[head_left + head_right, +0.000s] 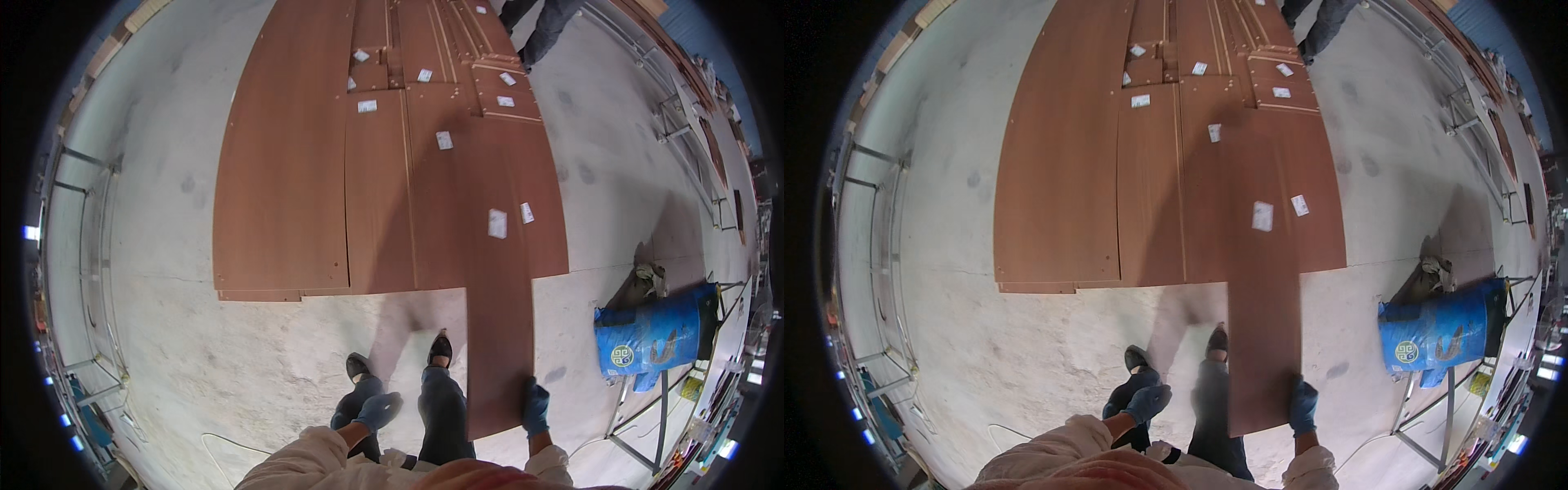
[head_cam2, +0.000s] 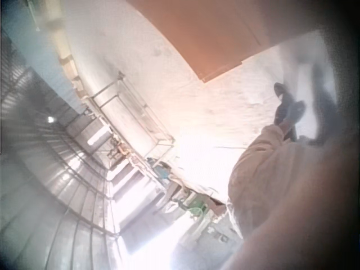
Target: The person kneels on the floor and repeatedly picks up, aligns, and stacks flat wooden panels. They adjust the panels to fit together and occasionally stand to move pieces to a larger stack.
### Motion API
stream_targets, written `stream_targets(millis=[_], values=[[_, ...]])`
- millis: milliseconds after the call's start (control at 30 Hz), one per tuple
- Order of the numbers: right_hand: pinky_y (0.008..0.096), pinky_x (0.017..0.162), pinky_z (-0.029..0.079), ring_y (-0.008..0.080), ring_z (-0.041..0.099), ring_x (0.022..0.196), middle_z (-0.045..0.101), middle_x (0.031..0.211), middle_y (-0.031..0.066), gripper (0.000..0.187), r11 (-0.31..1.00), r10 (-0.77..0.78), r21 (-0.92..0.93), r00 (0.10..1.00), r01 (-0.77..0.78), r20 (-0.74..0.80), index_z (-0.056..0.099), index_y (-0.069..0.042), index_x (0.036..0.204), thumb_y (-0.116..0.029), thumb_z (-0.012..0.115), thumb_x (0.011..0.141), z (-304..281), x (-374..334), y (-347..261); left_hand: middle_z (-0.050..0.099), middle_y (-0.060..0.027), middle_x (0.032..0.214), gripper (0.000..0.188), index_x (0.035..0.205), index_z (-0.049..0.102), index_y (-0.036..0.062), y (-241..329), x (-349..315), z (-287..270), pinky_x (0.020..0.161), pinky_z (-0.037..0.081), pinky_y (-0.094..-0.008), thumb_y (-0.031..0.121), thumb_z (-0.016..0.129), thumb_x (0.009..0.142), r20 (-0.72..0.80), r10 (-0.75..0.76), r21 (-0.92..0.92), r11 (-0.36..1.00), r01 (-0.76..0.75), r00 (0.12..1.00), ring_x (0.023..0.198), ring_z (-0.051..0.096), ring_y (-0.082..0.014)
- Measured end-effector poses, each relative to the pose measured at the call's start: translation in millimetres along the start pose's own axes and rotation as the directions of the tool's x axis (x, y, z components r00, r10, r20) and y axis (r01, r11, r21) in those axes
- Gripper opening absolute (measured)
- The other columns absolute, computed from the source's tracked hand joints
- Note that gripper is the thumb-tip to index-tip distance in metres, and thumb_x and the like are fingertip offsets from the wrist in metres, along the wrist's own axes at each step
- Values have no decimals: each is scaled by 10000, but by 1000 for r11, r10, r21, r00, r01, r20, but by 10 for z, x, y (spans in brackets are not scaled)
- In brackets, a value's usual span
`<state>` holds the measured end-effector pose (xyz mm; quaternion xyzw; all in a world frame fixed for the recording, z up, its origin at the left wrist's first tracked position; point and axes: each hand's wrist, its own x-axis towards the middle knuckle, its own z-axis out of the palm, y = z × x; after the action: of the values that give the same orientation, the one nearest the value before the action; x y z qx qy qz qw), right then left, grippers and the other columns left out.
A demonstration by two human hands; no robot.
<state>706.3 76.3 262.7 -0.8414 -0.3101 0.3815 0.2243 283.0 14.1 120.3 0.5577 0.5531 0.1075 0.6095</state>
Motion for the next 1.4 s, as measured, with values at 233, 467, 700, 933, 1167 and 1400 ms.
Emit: stream_targets(millis=[233, 467, 700, 933, 1167, 1400], values=[[328, 513, 297, 60, 340, 611, 426, 614, -95, 575, 970, 18, 231, 969, -77, 247, 535, -99, 604, -425, 599, 1074, -459, -923, -665, 616, -122, 1413, 451, 1477, 531, 86, 2319, -11, -473, 1025, 521, -349, 362, 449, 1129, 160, -140, -904, 377, 202, 977, 1240, 632, -187], [326, 534, 393, 62, 428, 643, 511, 629, -50, 545, 984, -64, 176, 955, 13, 289, 653, 26, 709, -428, 670, 1011, -1231, -1020, -1179, 583, -80, 1474, 617, 1517, 492, 115, 4127, -365, -342, 1151, 433, -420, 552, 468, 1082, 239, 2, -970, 37, 239, 971, 1325, 564, -253], [379, 629, 507, 129, 577, 663, 647, 671, 128, 540, 975, -220, 66, 953, 211, 210, 726, 63, 873, -452, 635, 1011, -1687, -865, -1612, 634, -149, 1381, 568, 1456, 524, 33, 4868, -335, -371, 1114, 494, -449, 294, 702, 983, 135, -72, -951, 270, 150, 988, 1273, 612, -306], [366, 588, 467, 109, 513, 648, 612, 650, 40, 558, 986, -153, 97, 972, 138, 177, 724, 74, 851, -442, 622, 1037, -2074, -984, -1949, 658, -165, 1329, 525, 1396, 562, -2, 5263, -189, -386, 1022, 563, -449, 189, 741, 941, 159, 2, -949, 275, 152, 987, 1176, 672, -316], [348, 570, 378, 96, 382, 669, 474, 639, -35, 611, 965, -190, 201, 978, 170, 83, 645, 32, 708, -463, 604, 1064, -2664, -705, -1745, 684, -138, 1283, 498, 1378, 575, -13, 5758, 327, 162, 989, 574, -425, 124, 741, 929, 170, 43, -923, 356, 144, 984, 1141, 688, -285], [349, 629, 440, 113, 458, 687, 582, 693, 19, 590, 962, -156, 235, 987, 142, 44, 695, 70, 829, -457, 587, 1073, -3890, 316, -1018, 672, -140, 1301, 520, 1408, 553, -13, 6545, 1195, 1504, 1011, 566, -409, 123, 734, 939, 149, 96, -892, 442, 91, 984, 1159, 681, -280]])
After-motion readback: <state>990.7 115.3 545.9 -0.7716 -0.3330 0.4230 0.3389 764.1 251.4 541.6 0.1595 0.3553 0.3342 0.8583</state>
